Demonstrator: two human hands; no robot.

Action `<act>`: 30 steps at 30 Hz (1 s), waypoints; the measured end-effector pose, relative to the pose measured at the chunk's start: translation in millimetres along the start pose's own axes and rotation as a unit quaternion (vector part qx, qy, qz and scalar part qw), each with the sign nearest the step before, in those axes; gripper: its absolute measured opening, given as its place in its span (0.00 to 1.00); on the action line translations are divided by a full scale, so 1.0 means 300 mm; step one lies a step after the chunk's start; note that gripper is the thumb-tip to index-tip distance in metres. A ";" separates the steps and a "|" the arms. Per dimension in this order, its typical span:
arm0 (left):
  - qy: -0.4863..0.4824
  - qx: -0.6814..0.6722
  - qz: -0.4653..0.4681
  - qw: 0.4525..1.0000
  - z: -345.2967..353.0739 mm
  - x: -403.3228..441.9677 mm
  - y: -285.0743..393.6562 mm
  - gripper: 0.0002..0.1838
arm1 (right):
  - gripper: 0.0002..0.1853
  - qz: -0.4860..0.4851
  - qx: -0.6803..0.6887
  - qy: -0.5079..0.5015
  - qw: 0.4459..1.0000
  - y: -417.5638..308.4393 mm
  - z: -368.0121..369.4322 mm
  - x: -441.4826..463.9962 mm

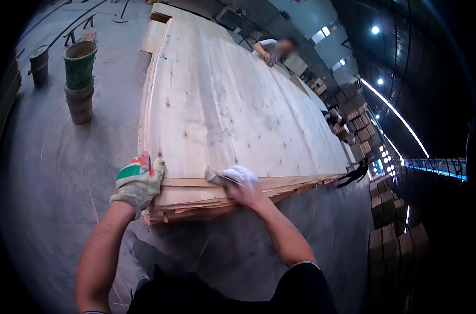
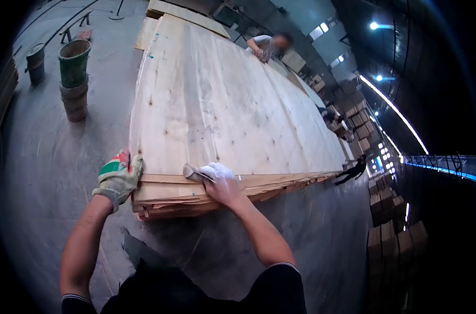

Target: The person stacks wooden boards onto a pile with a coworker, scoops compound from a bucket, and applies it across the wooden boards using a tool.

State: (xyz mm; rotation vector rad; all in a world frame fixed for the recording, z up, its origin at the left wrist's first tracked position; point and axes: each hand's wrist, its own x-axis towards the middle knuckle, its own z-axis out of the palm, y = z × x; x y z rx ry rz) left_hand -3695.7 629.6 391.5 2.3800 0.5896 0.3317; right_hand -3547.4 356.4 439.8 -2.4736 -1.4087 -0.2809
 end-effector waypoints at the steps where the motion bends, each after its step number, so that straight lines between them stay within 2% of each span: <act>1: -0.007 0.004 0.001 1.000 -0.004 0.005 -0.063 0.25 | 0.09 0.007 0.004 -0.001 1.000 -0.033 -0.019 0.014; 2: 0.005 -0.033 0.097 0.995 -0.002 0.012 -0.162 0.22 | 0.08 0.129 0.071 -0.064 0.987 -0.042 -0.047 0.037; 3: 0.013 -0.070 0.194 0.978 -0.005 0.027 -0.244 0.20 | 0.08 0.250 0.140 -0.124 0.950 -0.048 -0.074 0.064; 5: -0.088 -0.261 -0.007 0.961 -0.084 0.024 -0.342 0.17 | 0.11 0.251 0.184 -0.032 0.950 -0.062 -0.152 0.158; 7: -0.059 -0.298 -0.073 0.950 -0.060 0.013 -0.581 0.17 | 0.13 0.287 0.185 0.055 0.938 -0.072 -0.200 0.269; 9: -0.022 -0.312 -0.125 0.942 -0.075 -0.042 -0.823 0.19 | 0.14 0.329 0.159 0.062 0.929 -0.055 -0.207 0.389; 11: 0.000 -0.430 -0.230 0.873 -0.109 -0.076 -1.070 0.19 | 0.15 0.368 0.122 0.078 0.919 -0.005 -0.194 0.518; 13: 0.005 -0.444 -0.302 0.844 -0.130 -0.099 -1.354 0.19 | 0.19 0.483 0.011 -0.036 0.875 0.112 -0.116 0.570; 16: -0.040 -0.425 -0.420 0.801 -0.169 -0.035 -1.748 0.20 | 0.23 0.520 -0.022 -0.029 0.853 0.251 0.109 0.524; 19: -0.089 -0.448 -0.436 0.775 -0.193 0.162 -2.075 0.20 | 0.22 0.582 -0.025 0.032 0.812 0.135 0.064 0.512; 20: -0.324 -0.743 -0.278 0.515 -0.111 0.272 -2.391 0.21 | 0.21 0.626 0.079 0.134 0.764 0.135 0.084 0.450; 21: -0.121 -0.460 -0.400 0.783 -0.164 0.402 -2.277 0.20 | 0.21 0.637 0.072 0.150 0.753 0.137 0.119 0.419; 23: -0.114 -0.430 -0.370 0.816 -0.162 0.715 -2.200 0.20 | 0.17 0.713 -0.105 0.178 0.670 0.106 0.172 0.356; 24: -0.114 -0.435 -0.342 0.825 -0.157 0.863 -2.164 0.19 | 0.18 0.698 -0.146 0.224 0.664 0.075 0.218 0.386; 25: -0.111 -0.444 -0.309 0.834 -0.149 1.013 -2.118 0.19 | 0.18 0.704 -0.150 0.226 0.657 0.040 0.228 0.415; 27: -0.106 -0.463 -0.229 0.850 -0.125 1.291 -1.993 0.19 | 0.18 0.690 -0.257 0.177 0.654 0.015 0.270 0.539; 29: -0.132 -0.437 -0.131 0.880 -0.143 1.544 -1.763 0.18 | 0.17 0.759 -0.204 0.194 0.587 0.057 0.331 0.618; 30: -0.151 -0.413 -0.080 0.895 -0.161 1.673 -1.628 0.18 | 0.15 0.766 -0.135 0.235 0.583 0.048 0.332 0.741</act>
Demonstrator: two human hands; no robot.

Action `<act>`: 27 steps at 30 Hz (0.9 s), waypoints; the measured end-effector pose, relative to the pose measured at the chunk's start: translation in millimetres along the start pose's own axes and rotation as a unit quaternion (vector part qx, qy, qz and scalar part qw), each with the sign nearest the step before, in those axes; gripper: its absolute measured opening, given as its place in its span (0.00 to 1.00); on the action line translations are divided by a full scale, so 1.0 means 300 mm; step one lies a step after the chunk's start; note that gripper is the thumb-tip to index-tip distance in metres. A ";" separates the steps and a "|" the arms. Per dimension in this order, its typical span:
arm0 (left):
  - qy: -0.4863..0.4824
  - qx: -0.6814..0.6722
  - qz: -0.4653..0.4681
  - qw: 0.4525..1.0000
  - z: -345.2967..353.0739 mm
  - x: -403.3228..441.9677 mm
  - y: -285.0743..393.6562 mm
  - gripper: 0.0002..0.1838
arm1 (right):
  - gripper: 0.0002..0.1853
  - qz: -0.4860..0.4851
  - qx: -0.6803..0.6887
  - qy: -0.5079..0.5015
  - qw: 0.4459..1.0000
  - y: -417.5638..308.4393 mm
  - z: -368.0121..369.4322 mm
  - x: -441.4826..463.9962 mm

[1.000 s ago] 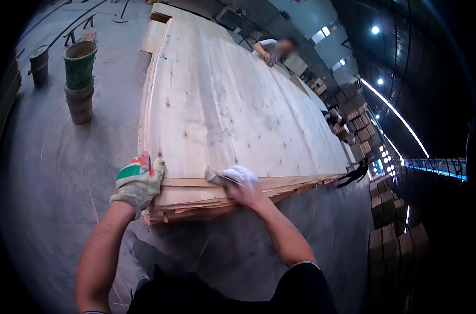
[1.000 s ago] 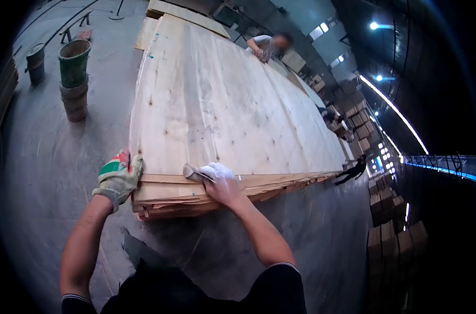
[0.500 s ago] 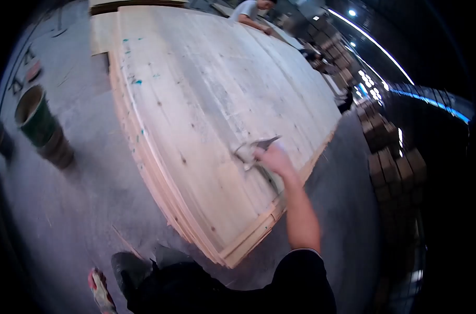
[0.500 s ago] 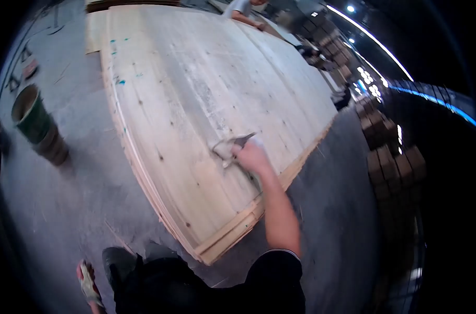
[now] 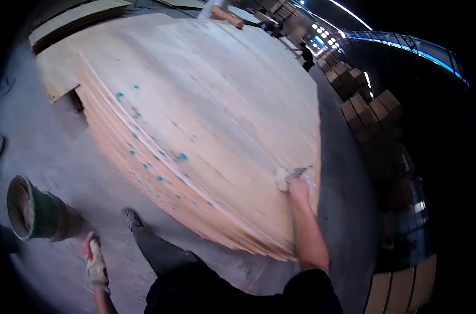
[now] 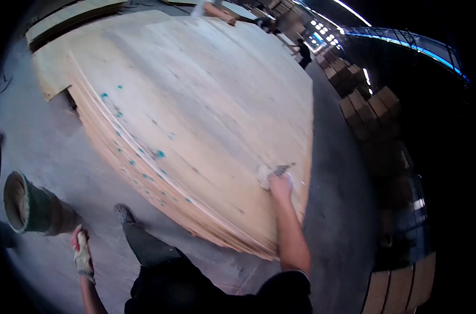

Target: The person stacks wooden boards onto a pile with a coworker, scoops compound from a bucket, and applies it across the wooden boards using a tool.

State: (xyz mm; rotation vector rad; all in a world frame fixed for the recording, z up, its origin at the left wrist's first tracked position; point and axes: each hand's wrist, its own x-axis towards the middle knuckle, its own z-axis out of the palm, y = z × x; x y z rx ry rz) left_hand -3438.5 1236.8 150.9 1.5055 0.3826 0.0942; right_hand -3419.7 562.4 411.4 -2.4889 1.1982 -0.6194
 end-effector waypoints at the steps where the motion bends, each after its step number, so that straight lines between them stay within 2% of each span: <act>1: -0.024 0.063 0.019 0.998 0.063 0.125 0.099 0.17 | 0.13 0.027 0.070 -0.032 0.997 -0.122 0.002 -0.042; 2: -0.044 0.127 0.033 0.990 0.111 0.236 0.166 0.16 | 0.10 0.030 0.240 -0.092 0.966 -0.150 0.047 -0.042; 3: -0.085 0.131 0.023 0.987 0.144 0.330 0.205 0.16 | 0.07 0.033 0.401 -0.157 0.902 -0.200 0.120 -0.049; 4: -0.122 0.133 0.016 0.983 0.173 0.439 0.246 0.17 | 0.12 0.063 0.476 -0.213 0.851 -0.368 0.171 -0.111; 5: -0.141 0.174 0.050 0.973 0.191 0.544 0.302 0.18 | 0.19 0.091 0.542 -0.270 0.791 -0.573 0.194 -0.162; 6: -0.154 0.210 0.071 0.963 0.204 0.624 0.352 0.19 | 0.20 0.031 0.581 -0.359 0.730 -0.740 0.251 -0.154; 7: -0.122 0.209 0.050 0.969 0.200 0.682 0.395 0.19 | 0.20 0.007 0.590 -0.419 0.690 -0.898 0.300 -0.149; 8: -0.151 0.222 0.013 0.963 0.181 0.750 0.441 0.20 | 0.20 -0.015 0.592 -0.478 0.649 -1.056 0.349 -0.142; 9: -0.181 0.233 -0.012 0.955 0.144 0.835 0.497 0.22 | 0.22 0.067 0.665 -0.544 0.508 -1.223 0.406 -0.140; 10: -0.159 0.234 -0.018 0.959 0.095 0.885 0.545 0.22 | 0.24 0.154 0.713 -0.587 0.352 -1.361 0.443 -0.157; 11: -0.156 0.211 -0.011 0.965 0.042 0.936 0.581 0.23 | 0.24 0.158 0.701 -0.604 0.345 -1.522 0.484 -0.178; 13: -0.141 0.186 -0.012 0.972 -0.105 1.100 0.614 0.24 | 0.16 0.035 0.599 -0.550 0.581 -1.903 0.616 -0.233; 15: -0.073 0.226 0.000 0.971 -0.290 1.307 0.623 0.24 | 0.17 0.007 0.553 -0.602 0.576 -2.234 0.799 -0.300; 16: -0.035 0.150 -0.048 0.987 -0.376 1.401 0.641 0.22 | 0.18 -0.017 0.512 -0.638 0.575 -2.386 0.898 -0.344; 17: 0.007 0.186 -0.012 0.982 -0.366 1.369 0.652 0.21 | 0.18 -0.017 0.512 -0.641 0.572 -2.423 0.859 -0.319; 19: 0.075 0.130 -0.028 0.988 -0.552 1.535 0.477 0.18 | 0.22 -0.015 0.476 -0.669 0.571 -2.671 1.030 -0.434; 20: 0.076 0.131 -0.030 0.988 -0.635 1.639 0.465 0.18 | 0.22 -0.014 0.475 -0.670 0.570 -2.804 1.118 -0.471; 22: 0.163 0.105 -0.078 0.978 -0.779 1.832 0.479 0.17 | 0.25 0.019 0.445 -0.732 0.515 -3.023 1.260 -0.519; 23: 0.165 0.104 -0.082 0.977 -0.844 1.940 0.513 0.17 | 0.25 0.020 0.440 -0.735 0.515 -3.127 1.339 -0.551; 25: 0.187 0.115 -0.152 0.964 -0.983 2.186 0.622 0.16 | 0.26 0.167 0.429 -0.735 0.498 -3.375 1.515 -0.650; 27: 0.186 0.188 -0.138 0.954 -1.105 2.411 0.734 0.15 | 0.25 0.152 0.451 -0.707 0.524 -3.578 1.622 -0.761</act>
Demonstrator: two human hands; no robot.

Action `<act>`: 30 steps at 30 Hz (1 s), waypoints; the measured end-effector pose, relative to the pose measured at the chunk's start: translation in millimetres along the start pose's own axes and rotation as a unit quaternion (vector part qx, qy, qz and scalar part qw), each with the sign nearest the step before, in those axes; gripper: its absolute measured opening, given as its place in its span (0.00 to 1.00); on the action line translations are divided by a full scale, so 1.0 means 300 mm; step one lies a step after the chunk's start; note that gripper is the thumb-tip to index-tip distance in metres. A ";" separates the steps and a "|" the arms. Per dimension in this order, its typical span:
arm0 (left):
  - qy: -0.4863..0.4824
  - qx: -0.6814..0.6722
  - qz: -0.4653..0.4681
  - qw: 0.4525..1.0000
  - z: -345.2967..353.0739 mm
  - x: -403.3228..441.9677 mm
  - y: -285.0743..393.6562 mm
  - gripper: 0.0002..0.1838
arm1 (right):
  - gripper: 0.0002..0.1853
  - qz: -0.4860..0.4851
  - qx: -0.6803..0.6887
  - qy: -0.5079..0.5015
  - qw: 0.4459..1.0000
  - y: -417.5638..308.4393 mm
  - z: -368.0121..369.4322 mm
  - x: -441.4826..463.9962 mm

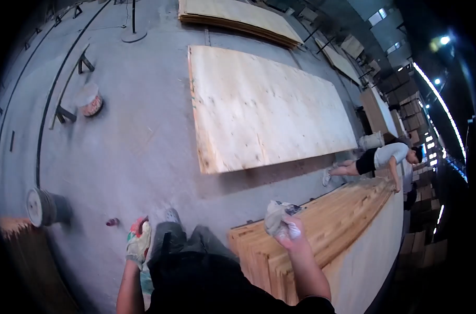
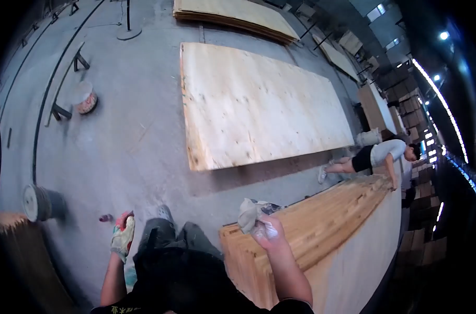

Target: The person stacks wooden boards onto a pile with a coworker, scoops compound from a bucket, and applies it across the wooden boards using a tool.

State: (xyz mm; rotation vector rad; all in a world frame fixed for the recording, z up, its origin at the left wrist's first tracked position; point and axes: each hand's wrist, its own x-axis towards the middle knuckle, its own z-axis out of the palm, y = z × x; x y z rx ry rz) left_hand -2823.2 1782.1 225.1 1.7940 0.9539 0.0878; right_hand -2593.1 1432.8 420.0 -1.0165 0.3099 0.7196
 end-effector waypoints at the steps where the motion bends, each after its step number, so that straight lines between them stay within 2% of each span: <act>1: -0.005 0.042 0.051 0.998 -0.040 0.115 0.112 0.16 | 0.23 -0.007 0.060 0.026 0.998 0.007 0.029 0.116; 2: -0.012 0.086 0.104 0.991 -0.077 0.227 0.222 0.16 | 0.20 -0.014 0.121 0.053 0.991 0.012 0.050 0.228; 3: -0.014 0.102 0.108 0.989 -0.106 0.341 0.332 0.16 | 0.14 -0.022 0.156 0.004 0.987 0.007 0.070 0.332; 4: -0.047 0.031 0.119 0.991 -0.118 0.475 0.434 0.17 | 0.14 -0.024 0.173 0.002 0.985 0.008 0.107 0.457; 5: -0.081 -0.040 0.130 0.987 -0.132 0.609 0.508 0.18 | 0.13 -0.024 0.244 -0.059 0.968 0.013 0.140 0.580; 6: -0.085 -0.025 0.139 0.986 -0.149 0.747 0.555 0.18 | 0.11 -0.025 0.312 -0.118 0.942 0.026 0.164 0.704; 8: -0.090 0.029 0.212 0.973 -0.162 1.039 0.635 0.19 | 0.14 -0.053 0.333 -0.123 0.933 0.051 0.212 0.958; 9: -0.098 0.041 0.221 0.969 -0.172 1.263 0.691 0.19 | 0.18 -0.055 0.361 -0.094 0.926 0.035 0.289 1.152; 10: -0.081 0.039 0.190 0.978 -0.169 1.388 0.719 0.20 | 0.23 -0.052 0.387 -0.063 0.918 0.026 0.324 1.270; 11: -0.065 0.036 0.159 0.984 -0.166 1.513 0.748 0.20 | 0.25 -0.025 0.392 0.012 0.920 0.011 0.347 1.384; 12: -0.060 0.076 0.121 0.988 -0.174 1.674 0.647 0.21 | 0.25 -0.030 0.404 0.015 0.914 -0.011 0.385 1.527; 14: -0.061 0.157 0.043 0.985 -0.190 1.993 0.455 0.24 | 0.28 -0.042 0.428 -0.135 0.893 -0.075 0.497 1.817; 15: -0.087 0.194 0.013 0.977 -0.247 2.092 0.360 0.23 | 0.31 -0.048 0.365 -0.027 0.930 -0.144 0.612 1.919; 16: -0.116 0.232 -0.014 0.966 -0.303 2.189 0.267 0.22 | 0.29 -0.010 0.367 0.009 0.930 -0.171 0.667 2.052; 17: -0.121 0.154 -0.172 0.966 -0.369 2.234 0.218 0.22 | 0.28 -0.014 0.361 -0.032 0.932 -0.210 0.726 2.186; 18: -0.120 0.069 -0.323 0.936 -0.437 2.267 0.160 0.23 | 0.27 -0.020 0.351 -0.074 0.933 -0.256 0.793 2.302; 19: -0.146 0.032 -0.391 0.908 -0.549 2.304 0.041 0.24 | 0.27 -0.023 0.349 -0.072 0.934 -0.321 0.882 2.392; 20: -0.140 0.000 -0.443 0.886 -0.621 2.353 0.017 0.23 | 0.25 -0.011 0.369 -0.106 0.923 -0.397 0.973 2.491; 22: -0.106 -0.052 -0.492 0.863 -0.688 2.517 0.089 0.23 | 0.24 -0.010 0.387 -0.139 0.912 -0.524 1.112 2.723; 24: -0.087 -0.072 -0.506 0.855 -0.712 2.733 0.170 0.22 | 0.24 -0.026 0.337 -0.134 0.932 -0.622 1.214 2.950; 25: -0.088 -0.076 -0.505 0.855 -0.717 2.858 0.207 0.22 | 0.24 -0.036 0.314 -0.082 0.945 -0.676 1.259 3.017; 26: -0.092 -0.081 -0.501 0.857 -0.716 2.996 0.246 0.22 | 0.24 -0.041 0.318 -0.073 0.944 -0.723 1.287 3.112; 28: -0.111 -0.075 -0.492 0.860 -0.733 3.300 0.341 0.22 | 0.25 -0.053 0.274 -0.067 0.958 -0.793 1.326 3.281; 29: -0.124 -0.069 -0.486 0.862 -0.735 3.483 0.395 0.22 | 0.26 -0.106 0.241 -0.111 0.958 -0.837 1.347 3.365; 30: -0.140 -0.065 -0.479 0.864 -0.744 3.665 0.460 0.22 | 0.26 -0.124 0.251 -0.094 0.956 -0.855 1.345 3.454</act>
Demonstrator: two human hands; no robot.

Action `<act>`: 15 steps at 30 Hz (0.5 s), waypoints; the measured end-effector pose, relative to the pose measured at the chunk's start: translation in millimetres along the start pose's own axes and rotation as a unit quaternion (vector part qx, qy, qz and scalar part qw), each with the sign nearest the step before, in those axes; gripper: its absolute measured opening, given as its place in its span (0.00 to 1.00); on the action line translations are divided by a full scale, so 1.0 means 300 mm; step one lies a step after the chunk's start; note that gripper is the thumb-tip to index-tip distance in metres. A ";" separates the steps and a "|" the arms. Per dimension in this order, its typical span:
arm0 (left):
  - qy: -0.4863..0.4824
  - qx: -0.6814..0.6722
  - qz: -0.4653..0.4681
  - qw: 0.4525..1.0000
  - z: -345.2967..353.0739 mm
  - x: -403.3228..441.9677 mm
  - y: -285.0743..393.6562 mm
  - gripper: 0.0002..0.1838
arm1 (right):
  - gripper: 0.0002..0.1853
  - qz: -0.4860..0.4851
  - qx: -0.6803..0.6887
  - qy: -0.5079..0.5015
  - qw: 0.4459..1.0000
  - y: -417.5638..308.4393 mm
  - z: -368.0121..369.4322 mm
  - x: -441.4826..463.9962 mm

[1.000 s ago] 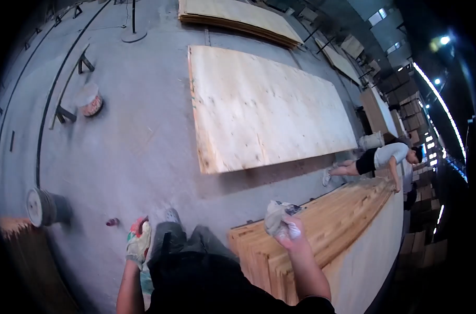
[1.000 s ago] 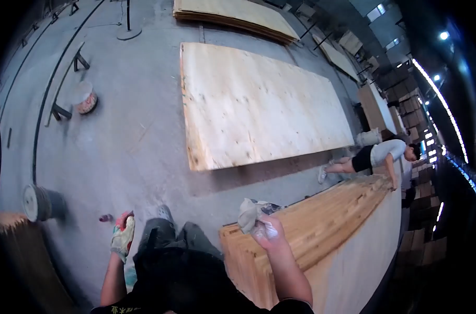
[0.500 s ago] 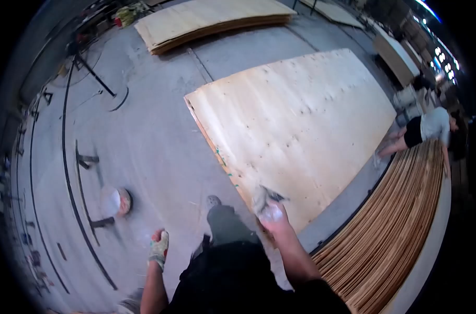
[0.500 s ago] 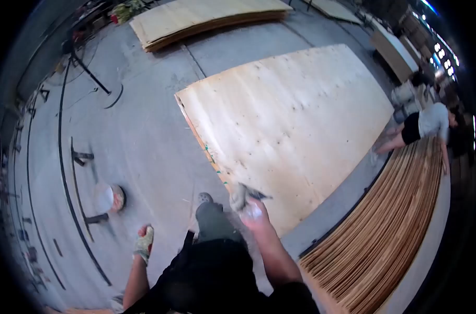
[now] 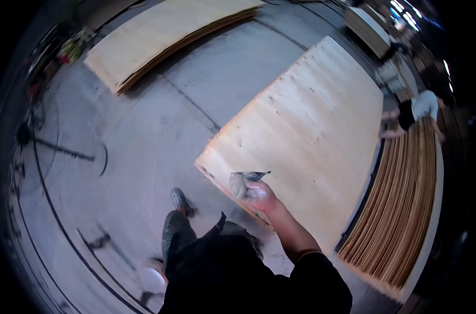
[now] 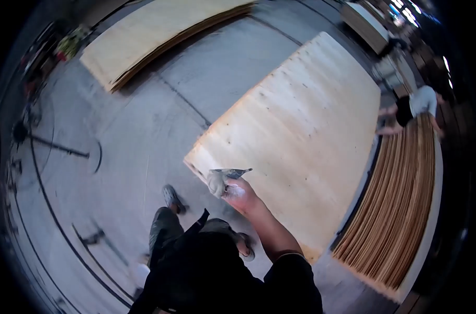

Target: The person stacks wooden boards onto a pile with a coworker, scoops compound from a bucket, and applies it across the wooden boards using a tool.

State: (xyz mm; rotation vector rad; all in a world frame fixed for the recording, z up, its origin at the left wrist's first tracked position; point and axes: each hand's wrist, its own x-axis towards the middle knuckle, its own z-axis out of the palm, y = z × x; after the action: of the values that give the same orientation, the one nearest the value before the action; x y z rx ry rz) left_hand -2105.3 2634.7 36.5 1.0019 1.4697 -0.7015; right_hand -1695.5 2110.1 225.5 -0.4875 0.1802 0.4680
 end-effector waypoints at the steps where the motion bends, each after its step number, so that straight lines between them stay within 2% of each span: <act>1: -0.015 0.011 0.008 1.000 -0.015 0.032 0.189 0.22 | 0.26 -0.011 0.018 -0.038 0.999 0.009 -0.040 0.085; 2: -0.031 0.020 0.023 0.999 -0.044 0.077 0.364 0.22 | 0.27 -0.019 0.033 -0.076 0.996 0.013 -0.066 0.113; 3: -0.059 0.027 0.044 0.997 -0.092 0.118 0.573 0.22 | 0.26 -0.019 0.084 0.182 0.980 0.026 -0.009 0.142; 5: -0.063 0.056 0.087 0.993 -0.143 0.198 1.072 0.22 | 0.26 -0.035 0.126 0.206 0.970 0.073 -0.031 0.212; 6: 0.042 0.110 0.132 0.984 -0.062 0.230 1.376 0.19 | 0.25 -0.051 0.148 0.203 0.967 0.077 -0.059 0.256; 7: 0.060 0.216 0.178 0.958 0.021 0.229 1.694 0.20 | 0.24 -0.092 0.135 0.181 0.970 0.097 -0.077 0.272; 8: 0.070 0.252 0.236 0.936 0.100 0.250 1.984 0.20 | 0.24 -0.122 0.147 0.188 0.963 0.095 -0.082 0.305; 10: -0.030 0.236 0.297 0.925 0.278 0.187 2.503 0.16 | 0.23 -0.195 0.085 -0.010 0.977 0.103 -0.100 0.361; 11: -0.029 0.213 0.336 0.917 0.415 0.106 2.670 0.20 | 0.20 -0.183 0.155 0.114 0.964 0.141 -0.114 0.373; 12: -0.031 0.188 0.376 0.907 0.567 -0.014 2.784 0.27 | 0.20 -0.208 0.166 0.118 0.957 0.153 -0.094 0.399; 13: -0.068 0.216 0.384 0.895 0.746 -0.131 2.878 0.38 | 0.20 -0.234 0.163 0.191 0.939 0.137 -0.053 0.444; 14: -0.084 0.244 0.394 0.882 0.896 -0.154 2.953 0.38 | 0.19 -0.261 0.163 0.263 0.914 0.118 -0.031 0.486; 15: -0.114 0.276 0.394 0.869 1.044 -0.156 3.032 0.38 | 0.20 -0.294 0.222 0.288 0.884 0.130 -0.052 0.546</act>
State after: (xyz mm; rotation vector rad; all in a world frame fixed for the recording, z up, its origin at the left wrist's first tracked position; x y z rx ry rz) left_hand -1156.8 2766.0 140.7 1.7454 0.5360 -0.5980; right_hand -1570.7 2196.5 150.9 -0.1938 0.6762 -0.3326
